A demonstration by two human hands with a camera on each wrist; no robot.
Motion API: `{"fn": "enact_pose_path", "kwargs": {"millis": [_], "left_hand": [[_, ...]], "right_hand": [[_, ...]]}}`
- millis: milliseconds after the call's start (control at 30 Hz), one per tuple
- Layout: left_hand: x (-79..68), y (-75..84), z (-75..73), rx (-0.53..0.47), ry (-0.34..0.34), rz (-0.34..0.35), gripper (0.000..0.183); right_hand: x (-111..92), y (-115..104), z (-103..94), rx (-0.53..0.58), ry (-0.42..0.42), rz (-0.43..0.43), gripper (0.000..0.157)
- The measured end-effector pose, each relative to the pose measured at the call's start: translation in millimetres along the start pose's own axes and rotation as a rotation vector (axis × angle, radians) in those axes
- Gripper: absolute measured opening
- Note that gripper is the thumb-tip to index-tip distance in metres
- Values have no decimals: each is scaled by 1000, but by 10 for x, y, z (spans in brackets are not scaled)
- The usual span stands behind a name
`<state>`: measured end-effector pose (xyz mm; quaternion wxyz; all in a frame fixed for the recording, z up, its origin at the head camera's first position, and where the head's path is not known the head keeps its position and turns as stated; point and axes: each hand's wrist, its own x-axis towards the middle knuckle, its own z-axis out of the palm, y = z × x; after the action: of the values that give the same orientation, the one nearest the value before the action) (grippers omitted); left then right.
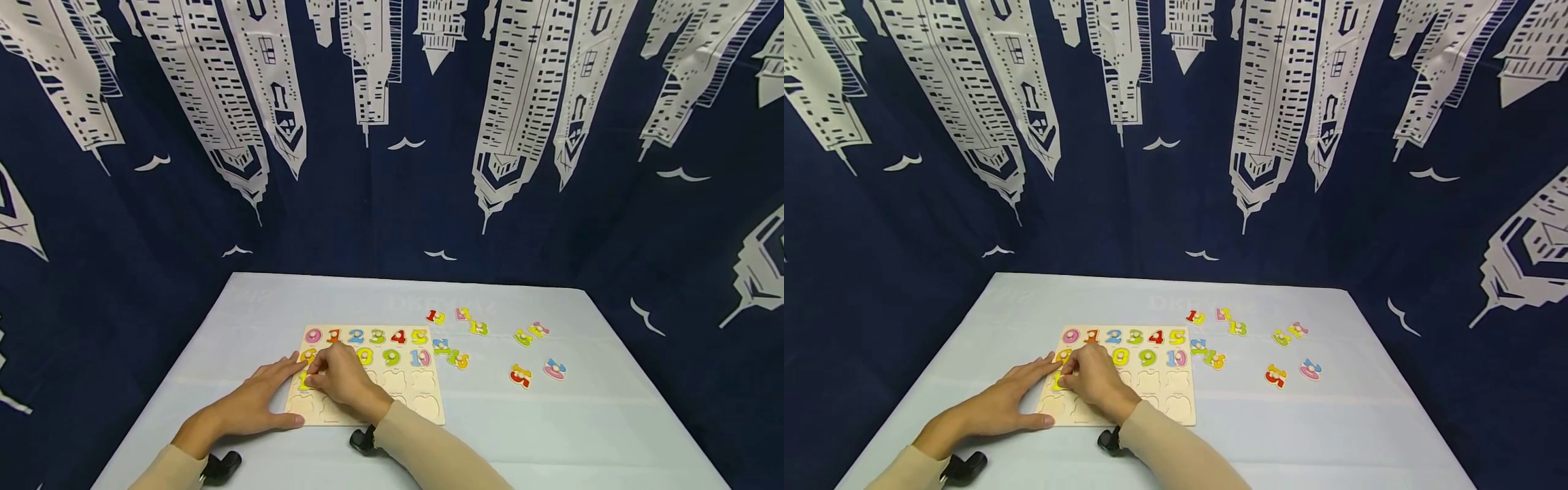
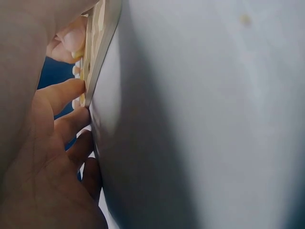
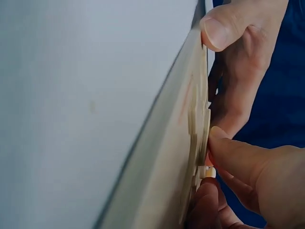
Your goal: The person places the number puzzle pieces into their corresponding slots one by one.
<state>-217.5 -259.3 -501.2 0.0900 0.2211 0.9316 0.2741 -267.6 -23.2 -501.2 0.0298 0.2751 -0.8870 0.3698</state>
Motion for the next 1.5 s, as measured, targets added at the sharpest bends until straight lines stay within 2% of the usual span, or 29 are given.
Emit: {"fn": "enact_pose_path", "kwargs": {"millis": [167,200,400,667,900,1167,1367,1500], "left_hand": [[-10,-8,1,5,11,5,108],[-8,-9,2,5,14,6,107],[-5,1,3,-3,9,2,108],[-23,12,13,-5,3,-12,109],[-1,4,27,16,-2,-33,110],[26,4,44,8,-12,-48,111],[30,24,35,13,-6,-51,111],[10,17,34,10,-12,-64,111]], "right_hand": [[32,-20,63,14,0,27,16],[28,-69,37,33,-16,59,17],[32,-89,24,40,-32,99,16],[-82,-20,-153,103,-54,79,10],[-239,232,-571,91,-3,79,6],[-446,792,-1207,1,61,158,13],[-571,1266,-1699,-58,55,207,24],[-636,1507,-1895,-79,8,264,27]]}}
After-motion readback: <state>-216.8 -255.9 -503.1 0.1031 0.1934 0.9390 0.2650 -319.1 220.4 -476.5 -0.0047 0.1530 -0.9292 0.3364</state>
